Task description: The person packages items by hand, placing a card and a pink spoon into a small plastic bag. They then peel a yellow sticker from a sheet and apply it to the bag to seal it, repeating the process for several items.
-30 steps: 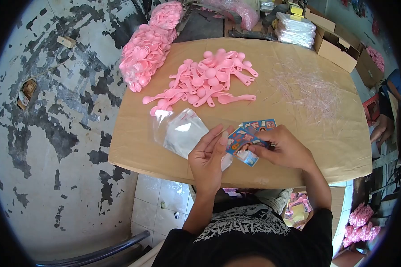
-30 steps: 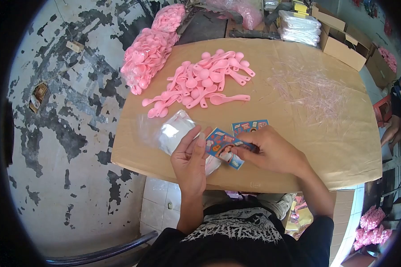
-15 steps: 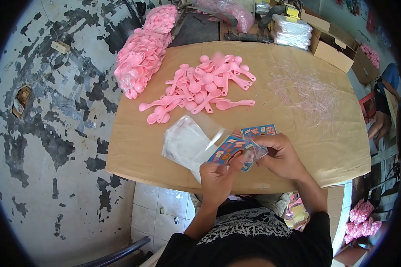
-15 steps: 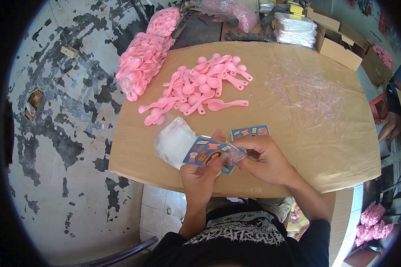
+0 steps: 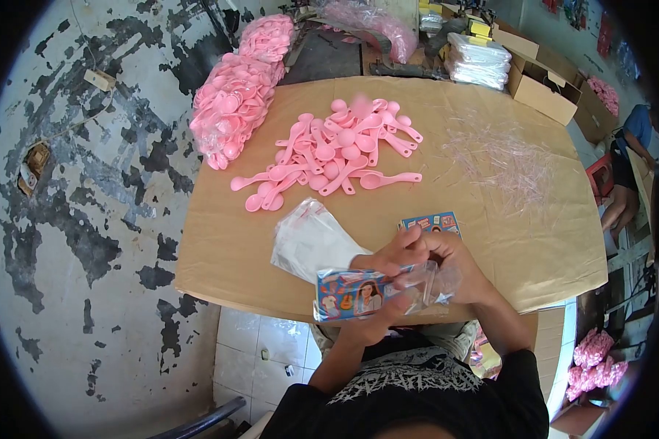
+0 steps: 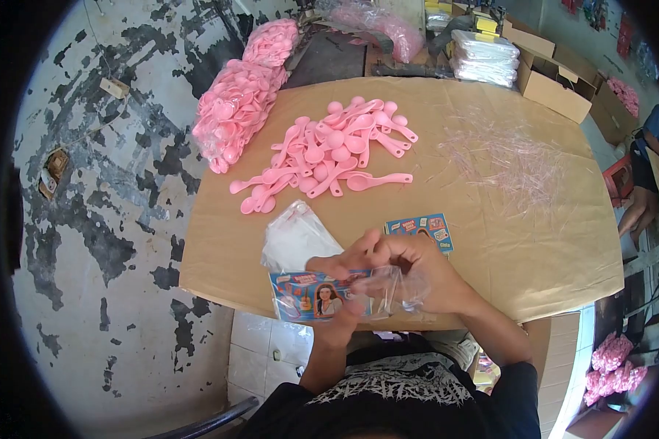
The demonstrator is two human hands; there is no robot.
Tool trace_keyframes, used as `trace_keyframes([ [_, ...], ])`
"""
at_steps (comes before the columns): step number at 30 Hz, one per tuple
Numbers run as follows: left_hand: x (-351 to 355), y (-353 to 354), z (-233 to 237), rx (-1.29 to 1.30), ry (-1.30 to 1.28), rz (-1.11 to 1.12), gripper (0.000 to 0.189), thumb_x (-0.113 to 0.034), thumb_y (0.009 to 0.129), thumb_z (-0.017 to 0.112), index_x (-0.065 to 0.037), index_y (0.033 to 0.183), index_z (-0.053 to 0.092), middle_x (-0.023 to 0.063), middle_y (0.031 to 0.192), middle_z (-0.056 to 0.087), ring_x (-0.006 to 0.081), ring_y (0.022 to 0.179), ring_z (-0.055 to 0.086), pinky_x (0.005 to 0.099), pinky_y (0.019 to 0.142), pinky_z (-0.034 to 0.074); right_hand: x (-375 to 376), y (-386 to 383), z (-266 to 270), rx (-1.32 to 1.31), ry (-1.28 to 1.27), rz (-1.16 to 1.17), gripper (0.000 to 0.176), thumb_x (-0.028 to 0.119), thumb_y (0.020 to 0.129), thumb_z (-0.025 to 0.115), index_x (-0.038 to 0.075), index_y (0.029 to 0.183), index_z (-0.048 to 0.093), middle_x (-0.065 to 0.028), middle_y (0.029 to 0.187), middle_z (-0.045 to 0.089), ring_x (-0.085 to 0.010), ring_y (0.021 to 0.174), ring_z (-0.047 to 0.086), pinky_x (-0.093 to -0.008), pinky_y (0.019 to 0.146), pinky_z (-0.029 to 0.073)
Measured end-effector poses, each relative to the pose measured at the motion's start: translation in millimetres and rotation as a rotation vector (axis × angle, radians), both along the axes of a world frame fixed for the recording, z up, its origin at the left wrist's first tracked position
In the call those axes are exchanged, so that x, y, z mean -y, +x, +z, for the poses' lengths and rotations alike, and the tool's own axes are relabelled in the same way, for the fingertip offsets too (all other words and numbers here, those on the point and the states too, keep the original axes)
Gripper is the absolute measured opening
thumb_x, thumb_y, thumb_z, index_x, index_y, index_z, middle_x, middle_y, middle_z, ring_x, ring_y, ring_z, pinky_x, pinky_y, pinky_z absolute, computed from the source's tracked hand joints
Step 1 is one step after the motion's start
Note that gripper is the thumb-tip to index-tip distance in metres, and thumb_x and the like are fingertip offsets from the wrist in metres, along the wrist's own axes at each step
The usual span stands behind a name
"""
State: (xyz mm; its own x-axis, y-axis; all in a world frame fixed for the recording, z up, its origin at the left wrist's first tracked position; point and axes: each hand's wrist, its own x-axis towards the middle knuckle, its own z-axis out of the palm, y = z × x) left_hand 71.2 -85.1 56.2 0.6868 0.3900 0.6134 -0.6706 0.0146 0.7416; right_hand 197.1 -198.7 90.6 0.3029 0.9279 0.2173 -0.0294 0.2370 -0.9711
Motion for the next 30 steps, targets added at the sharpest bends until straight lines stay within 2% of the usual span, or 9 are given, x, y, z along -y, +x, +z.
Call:
trace_keyframes([
  [3, -1, 0, 9, 0.183, -0.372, 0.192, 0.039, -0.012, 0.086, 0.069, -0.005, 0.115, 0.045, 0.0277, 0.131, 0.052, 0.0336, 0.127, 0.049, 0.0456, 0.108, 0.035, -1, 1, 23, -0.330, -0.062, 0.009, 0.016, 0.014, 0.093, 0.065, 0.003, 0.106, 0.064, -0.0011, 0.080, 0.061, -0.0069, 0.069, 0.057, -0.0244, 0.065, 0.047],
  [5, -10, -5, 18, 0.123, -0.266, 0.269, 0.039, -0.010, 0.085, 0.069, -0.005, 0.115, 0.045, 0.0262, 0.127, 0.056, 0.0345, 0.125, 0.051, 0.0471, 0.108, 0.036, -6, 5, 32, -0.262, -0.068, -0.014, 0.017, 0.016, 0.094, 0.065, 0.003, 0.106, 0.064, -0.0027, 0.083, 0.063, -0.0077, 0.072, 0.059, -0.0254, 0.066, 0.049],
  [10, -30, -9, 1, 0.205, -0.210, 0.371, 0.041, -0.008, 0.085, 0.064, -0.007, 0.122, 0.045, 0.0165, 0.122, 0.060, 0.0374, 0.125, 0.050, 0.0530, 0.112, 0.030, -13, 46, 29, 0.264, -0.024, 0.117, 0.023, 0.023, 0.094, 0.065, 0.003, 0.105, 0.065, -0.0060, 0.099, 0.066, -0.0103, 0.086, 0.063, -0.0274, 0.071, 0.050],
  [12, -37, -10, 1, 0.265, -0.376, 0.370, 0.040, -0.006, 0.088, 0.060, -0.007, 0.125, 0.044, 0.0134, 0.125, 0.059, 0.0365, 0.127, 0.049, 0.0516, 0.113, 0.032, -29, 68, 43, 0.317, -0.302, -0.122, 0.023, 0.024, 0.091, 0.067, 0.004, 0.103, 0.066, -0.0072, 0.104, 0.066, -0.0169, 0.095, 0.064, -0.0320, 0.077, 0.051],
  [15, -40, -9, 4, 0.291, -0.486, 0.354, 0.043, -0.004, 0.090, 0.057, -0.008, 0.130, 0.042, 0.0126, 0.126, 0.059, 0.0355, 0.126, 0.049, 0.0502, 0.112, 0.033, -57, 108, 8, 1.116, -0.200, -0.364, 0.022, 0.021, 0.087, 0.070, 0.004, 0.100, 0.067, -0.0083, 0.100, 0.066, -0.0235, 0.094, 0.061, -0.0366, 0.082, 0.049],
  [18, -36, -4, 5, 0.267, -0.546, 0.363, 0.046, 0.000, 0.087, 0.061, -0.007, 0.128, 0.043, 0.0154, 0.127, 0.057, 0.0372, 0.126, 0.050, 0.0518, 0.111, 0.034, -70, 130, -30, 1.410, -0.153, -0.316, 0.023, 0.023, 0.090, 0.067, 0.004, 0.104, 0.067, -0.0098, 0.104, 0.066, -0.0276, 0.101, 0.059, -0.0411, 0.086, 0.047],
  [21, -36, -4, 6, 0.255, -0.541, 0.401, 0.044, -0.002, 0.087, 0.060, -0.007, 0.128, 0.043, 0.0160, 0.130, 0.055, 0.0376, 0.126, 0.049, 0.0520, 0.111, 0.034, -70, 124, -20, 1.400, -0.183, -0.358, 0.024, 0.020, 0.090, 0.066, 0.002, 0.105, 0.066, -0.0096, 0.100, 0.067, -0.0230, 0.094, 0.062, -0.0371, 0.081, 0.048],
  [24, -36, -6, 9, 0.279, -0.650, 0.435, 0.046, -0.002, 0.087, 0.061, -0.006, 0.129, 0.042, 0.0169, 0.130, 0.055, 0.0380, 0.126, 0.049, 0.0518, 0.112, 0.034, -51, 108, 37, 0.802, -0.359, -0.192, 0.016, 0.014, 0.091, 0.064, 0.004, 0.103, 0.067, -0.0080, 0.088, 0.067, -0.0165, 0.077, 0.064, -0.0290, 0.067, 0.049],
  [30, -38, -4, 5, 0.280, -0.604, 0.411, 0.040, -0.010, 0.097, 0.052, -0.007, 0.135, 0.040, 0.0168, 0.138, 0.050, 0.0352, 0.130, 0.046, 0.0487, 0.113, 0.034, -18, 76, 79, 0.784, -0.022, -0.042, 0.012, 0.010, 0.090, 0.063, 0.001, 0.097, 0.066, -0.0098, 0.077, 0.066, -0.0149, 0.068, 0.064, -0.0288, 0.063, 0.048],
])
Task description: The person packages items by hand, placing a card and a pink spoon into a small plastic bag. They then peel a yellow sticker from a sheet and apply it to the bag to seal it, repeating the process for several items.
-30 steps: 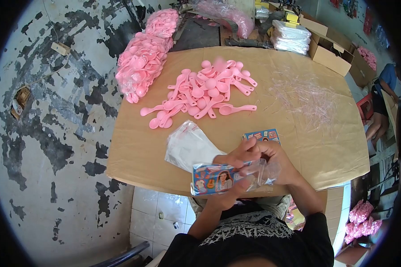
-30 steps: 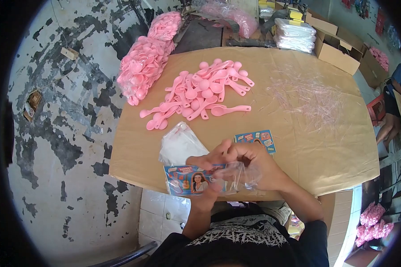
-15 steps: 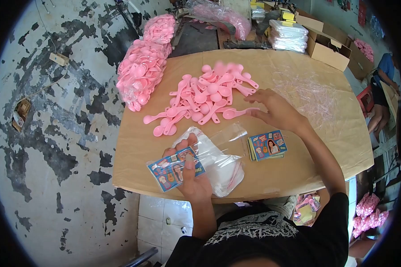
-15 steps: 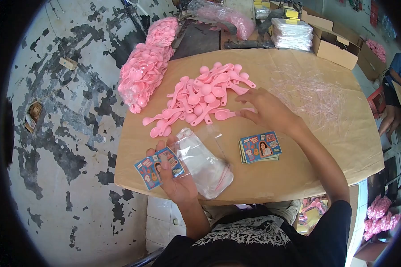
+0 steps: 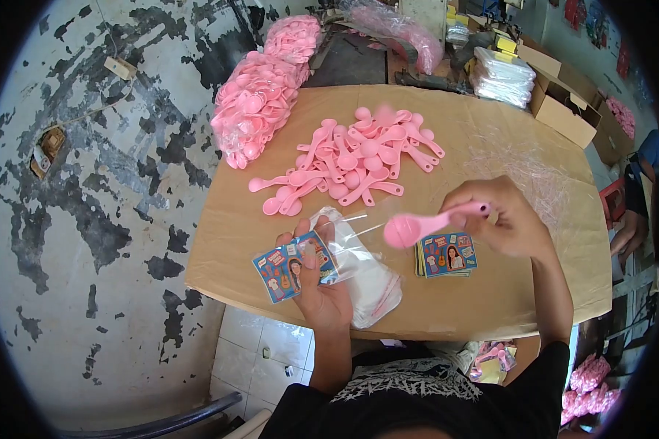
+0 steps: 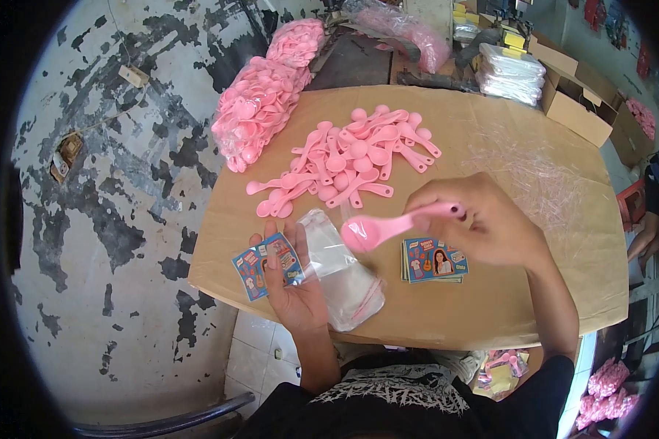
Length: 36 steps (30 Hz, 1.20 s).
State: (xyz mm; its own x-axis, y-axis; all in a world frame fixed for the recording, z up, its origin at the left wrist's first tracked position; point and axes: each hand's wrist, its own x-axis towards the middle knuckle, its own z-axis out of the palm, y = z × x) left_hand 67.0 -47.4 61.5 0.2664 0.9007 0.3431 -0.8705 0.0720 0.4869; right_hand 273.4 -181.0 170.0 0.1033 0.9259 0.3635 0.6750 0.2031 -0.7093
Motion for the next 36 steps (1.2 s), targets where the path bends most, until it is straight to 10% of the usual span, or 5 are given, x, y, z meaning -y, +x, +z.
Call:
trace_keyframes([
  [11, 51, 21, 12, 0.138, -0.223, -0.495, 0.088, -0.023, 0.086, 0.072, -0.007, 0.151, 0.014, 0.0219, 0.152, 0.027, 0.0347, 0.139, 0.033, 0.0481, 0.115, 0.030, 10, -32, 10, -0.016, 0.354, -0.024, 0.018, 0.012, 0.087, 0.068, 0.004, 0.102, 0.064, -0.0076, 0.077, 0.067, -0.0117, 0.057, 0.060, -0.0266, 0.050, 0.044],
  [15, 44, 28, 5, -0.328, 0.224, -0.248, 0.099, -0.017, 0.079, 0.077, 0.001, 0.150, 0.011, 0.0225, 0.156, 0.019, 0.0359, 0.142, 0.027, 0.0439, 0.117, 0.023, 38, -17, 40, 0.083, 0.568, -0.299, 0.006, 0.006, 0.084, 0.068, 0.003, 0.088, 0.066, -0.0056, 0.069, 0.066, -0.0059, 0.051, 0.055, -0.0231, 0.045, 0.039],
  [19, 60, 34, 45, -0.896, 0.892, 0.027, 0.074, -0.010, 0.087, 0.068, 0.003, 0.145, 0.025, 0.0213, 0.142, 0.040, 0.0297, 0.130, 0.045, 0.0377, 0.108, 0.035, 37, -26, 38, 0.241, 0.120, -0.287, 0.007, 0.010, 0.083, 0.068, 0.003, 0.081, 0.067, -0.0045, 0.069, 0.066, -0.0061, 0.046, 0.052, -0.0234, 0.044, 0.038],
  [28, 67, 23, 35, -0.637, 0.400, -0.806, 0.036, -0.006, 0.101, 0.046, 0.006, 0.135, 0.041, 0.0127, 0.120, 0.059, 0.0141, 0.112, 0.055, 0.0283, 0.097, 0.043, 33, -9, 29, -0.083, 0.215, -0.320, 0.022, 0.008, 0.084, 0.071, 0.001, 0.105, 0.065, -0.0038, 0.075, 0.068, -0.0080, 0.062, 0.058, -0.0218, 0.059, 0.045],
  [36, 61, 24, 31, -0.608, 0.295, -0.499, 0.037, -0.013, 0.104, 0.041, 0.006, 0.136, 0.043, 0.0162, 0.127, 0.057, 0.0186, 0.114, 0.059, 0.0284, 0.094, 0.047, 22, -15, 14, -0.109, -0.160, -0.004, 0.017, 0.009, 0.088, 0.066, 0.001, 0.103, 0.065, -0.0141, 0.080, 0.070, -0.0228, 0.068, 0.070, -0.0318, 0.064, 0.054],
])
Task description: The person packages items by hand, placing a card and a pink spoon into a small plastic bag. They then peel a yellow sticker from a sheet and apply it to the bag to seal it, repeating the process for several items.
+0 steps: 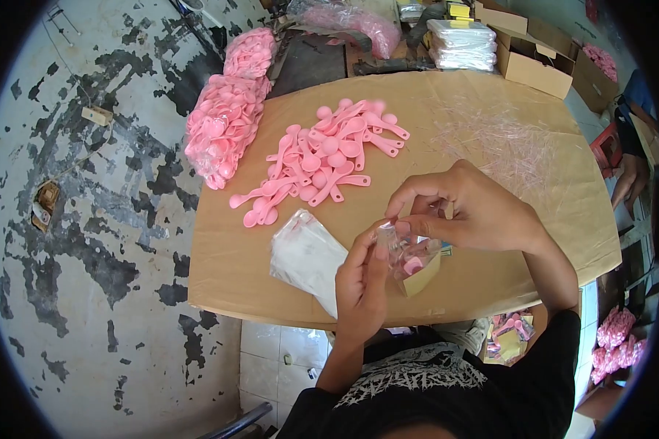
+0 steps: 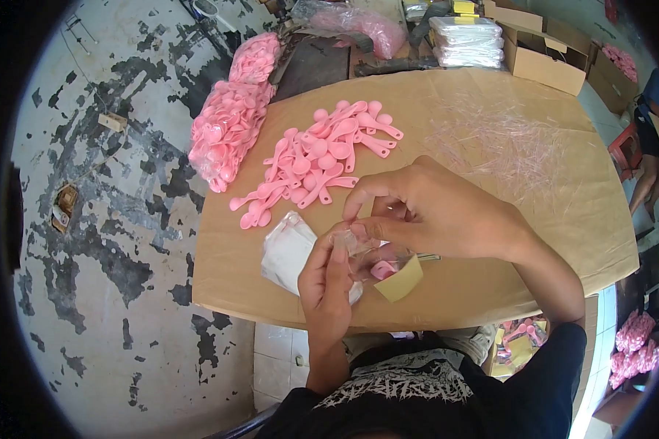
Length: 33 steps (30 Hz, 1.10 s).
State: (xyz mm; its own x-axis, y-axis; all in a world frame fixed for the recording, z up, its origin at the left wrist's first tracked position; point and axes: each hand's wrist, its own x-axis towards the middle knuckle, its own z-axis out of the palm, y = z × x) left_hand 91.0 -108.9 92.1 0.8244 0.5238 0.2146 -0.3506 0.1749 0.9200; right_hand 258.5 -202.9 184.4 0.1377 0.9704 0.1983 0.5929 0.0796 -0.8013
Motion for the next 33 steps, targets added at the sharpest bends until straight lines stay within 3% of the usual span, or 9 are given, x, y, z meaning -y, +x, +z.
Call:
trace_keyframes([
  [2, -2, 4, 9, -0.060, 0.046, 0.048, 0.036, -0.013, 0.104, 0.040, 0.006, 0.134, 0.045, 0.0163, 0.127, 0.057, 0.0184, 0.109, 0.062, 0.0278, 0.090, 0.050, 1, -3, 7, 0.098, -0.022, -0.046, 0.018, 0.009, 0.086, 0.067, 0.003, 0.102, 0.065, -0.0115, 0.084, 0.070, -0.0244, 0.073, 0.069, -0.0338, 0.066, 0.054],
  [5, -5, 9, 1, -0.019, 0.047, 0.112, 0.035, -0.013, 0.104, 0.040, 0.006, 0.133, 0.047, 0.0161, 0.127, 0.057, 0.0180, 0.099, 0.065, 0.0276, 0.083, 0.053, -4, -4, -6, 0.591, 0.454, -0.192, 0.021, 0.014, 0.079, 0.073, 0.007, 0.098, 0.068, -0.0049, 0.088, 0.066, -0.0231, 0.084, 0.065, -0.0356, 0.071, 0.053],
  [8, -12, 6, -5, -0.056, 0.068, 0.094, 0.037, -0.011, 0.104, 0.040, 0.006, 0.136, 0.045, 0.0169, 0.129, 0.056, 0.0178, 0.103, 0.063, 0.0283, 0.085, 0.054, -6, -2, -5, 0.705, 0.494, -0.055, 0.022, 0.020, 0.072, 0.074, 0.011, 0.091, 0.070, -0.0008, 0.090, 0.061, -0.0202, 0.092, 0.060, -0.0353, 0.075, 0.052],
  [11, -6, 8, 11, -0.006, -0.049, 0.117, 0.041, -0.015, 0.104, 0.041, 0.008, 0.137, 0.040, 0.0201, 0.123, 0.059, 0.0256, 0.100, 0.067, 0.0347, 0.084, 0.056, -10, -5, -15, 0.820, 0.533, -0.130, 0.020, 0.023, 0.070, 0.074, 0.012, 0.087, 0.071, -0.0001, 0.087, 0.061, -0.0193, 0.092, 0.059, -0.0336, 0.075, 0.052],
  [17, -11, 11, 22, -0.027, 0.114, 0.074, 0.054, -0.006, 0.102, 0.042, 0.001, 0.151, 0.020, 0.0187, 0.126, 0.059, 0.0204, 0.107, 0.062, 0.0315, 0.086, 0.053, -15, 2, -21, 0.887, 0.536, -0.128, 0.018, 0.022, 0.071, 0.073, 0.011, 0.084, 0.071, 0.0005, 0.089, 0.062, -0.0190, 0.092, 0.060, -0.0328, 0.077, 0.051],
  [20, -19, 10, 25, -0.113, 0.209, 0.011, 0.060, -0.004, 0.102, 0.039, -0.001, 0.153, 0.009, 0.0203, 0.131, 0.056, 0.0164, 0.105, 0.061, 0.0245, 0.087, 0.048, -17, 5, -23, 0.851, 0.526, -0.141, 0.016, 0.021, 0.071, 0.074, 0.011, 0.083, 0.071, 0.0005, 0.090, 0.063, -0.0184, 0.091, 0.060, -0.0328, 0.076, 0.051],
  [23, -21, 16, 26, -0.086, 0.214, 0.009, 0.064, 0.000, 0.100, 0.037, -0.004, 0.154, 0.002, 0.0205, 0.125, 0.059, 0.0176, 0.101, 0.062, 0.0268, 0.085, 0.048, -18, 11, -25, 0.797, 0.512, -0.153, 0.017, 0.020, 0.070, 0.074, 0.012, 0.084, 0.072, 0.0008, 0.089, 0.063, -0.0179, 0.090, 0.060, -0.0325, 0.075, 0.051],
  [29, -19, 23, 35, -0.269, 0.556, 0.094, 0.068, 0.005, 0.096, 0.037, -0.003, 0.153, 0.002, 0.0225, 0.117, 0.062, 0.0260, 0.095, 0.065, 0.0341, 0.083, 0.049, -17, 18, -23, 0.829, 0.516, -0.170, 0.018, 0.021, 0.067, 0.075, 0.013, 0.083, 0.072, 0.0020, 0.087, 0.063, -0.0172, 0.088, 0.060, -0.0314, 0.073, 0.050],
  [33, -14, 24, 45, -0.334, 0.531, 0.051, 0.068, 0.006, 0.095, 0.037, -0.003, 0.153, 0.003, 0.0243, 0.119, 0.062, 0.0323, 0.102, 0.066, 0.0366, 0.082, 0.051, -10, 15, -18, 0.803, 0.468, -0.199, 0.018, 0.019, 0.064, 0.075, 0.013, 0.081, 0.071, 0.0017, 0.082, 0.063, -0.0179, 0.084, 0.060, -0.0325, 0.071, 0.049],
])
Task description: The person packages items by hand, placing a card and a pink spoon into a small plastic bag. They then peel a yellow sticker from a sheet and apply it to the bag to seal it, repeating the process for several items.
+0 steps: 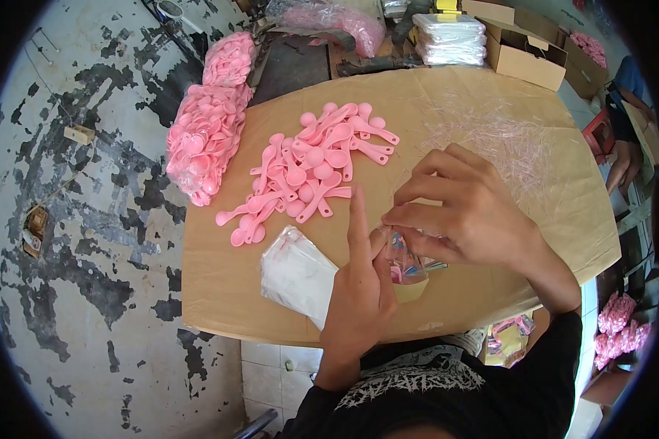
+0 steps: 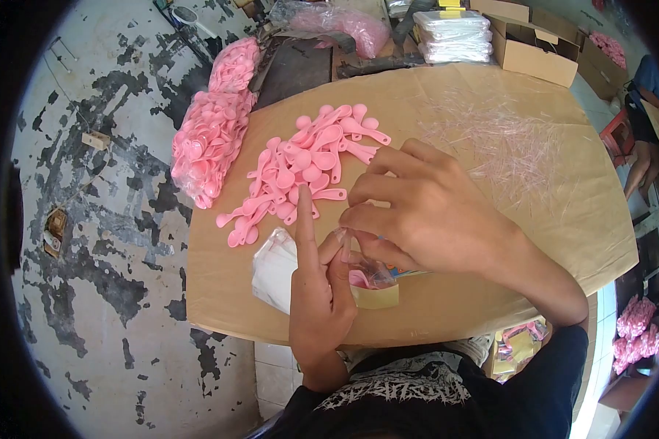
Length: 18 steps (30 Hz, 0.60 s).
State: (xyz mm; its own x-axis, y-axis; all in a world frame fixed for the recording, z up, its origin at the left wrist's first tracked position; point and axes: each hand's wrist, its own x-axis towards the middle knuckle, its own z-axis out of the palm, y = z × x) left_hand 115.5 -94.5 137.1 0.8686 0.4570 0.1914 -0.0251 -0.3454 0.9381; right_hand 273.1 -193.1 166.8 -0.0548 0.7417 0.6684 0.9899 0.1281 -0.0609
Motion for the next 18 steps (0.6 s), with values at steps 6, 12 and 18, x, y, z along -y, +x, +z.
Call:
trace_keyframes([
  [6, 7, 4, -18, 0.184, 0.125, -0.049, 0.066, 0.011, 0.094, 0.030, -0.002, 0.153, 0.004, 0.0253, 0.113, 0.063, 0.0222, 0.089, 0.069, 0.0287, 0.078, 0.053, 10, -3, 9, -0.373, -0.056, 0.028, 0.011, 0.010, 0.069, 0.070, 0.008, 0.080, 0.068, -0.0021, 0.075, 0.064, -0.0172, 0.070, 0.061, -0.0303, 0.063, 0.048],
  [12, 13, 0, -19, 0.372, -0.280, -0.054, 0.057, -0.002, 0.101, 0.033, -0.001, 0.152, 0.008, 0.0298, 0.130, 0.054, 0.0266, 0.089, 0.070, 0.0341, 0.081, 0.056, 25, 22, 31, -1.003, 0.060, 0.188, 0.007, 0.008, 0.082, 0.063, 0.002, 0.084, 0.065, -0.0023, 0.079, 0.067, -0.0086, 0.072, 0.062, -0.0246, 0.065, 0.049],
  [18, -2, -1, -25, 0.347, -0.313, -0.057, 0.054, -0.011, 0.104, 0.035, -0.003, 0.151, 0.011, 0.0286, 0.134, 0.051, 0.0287, 0.092, 0.070, 0.0325, 0.081, 0.056, 41, 129, -23, -0.958, -0.508, -0.025, 0.021, 0.011, 0.087, 0.062, -0.001, 0.102, 0.068, -0.0063, 0.089, 0.068, -0.0135, 0.077, 0.065, -0.0275, 0.074, 0.051],
])
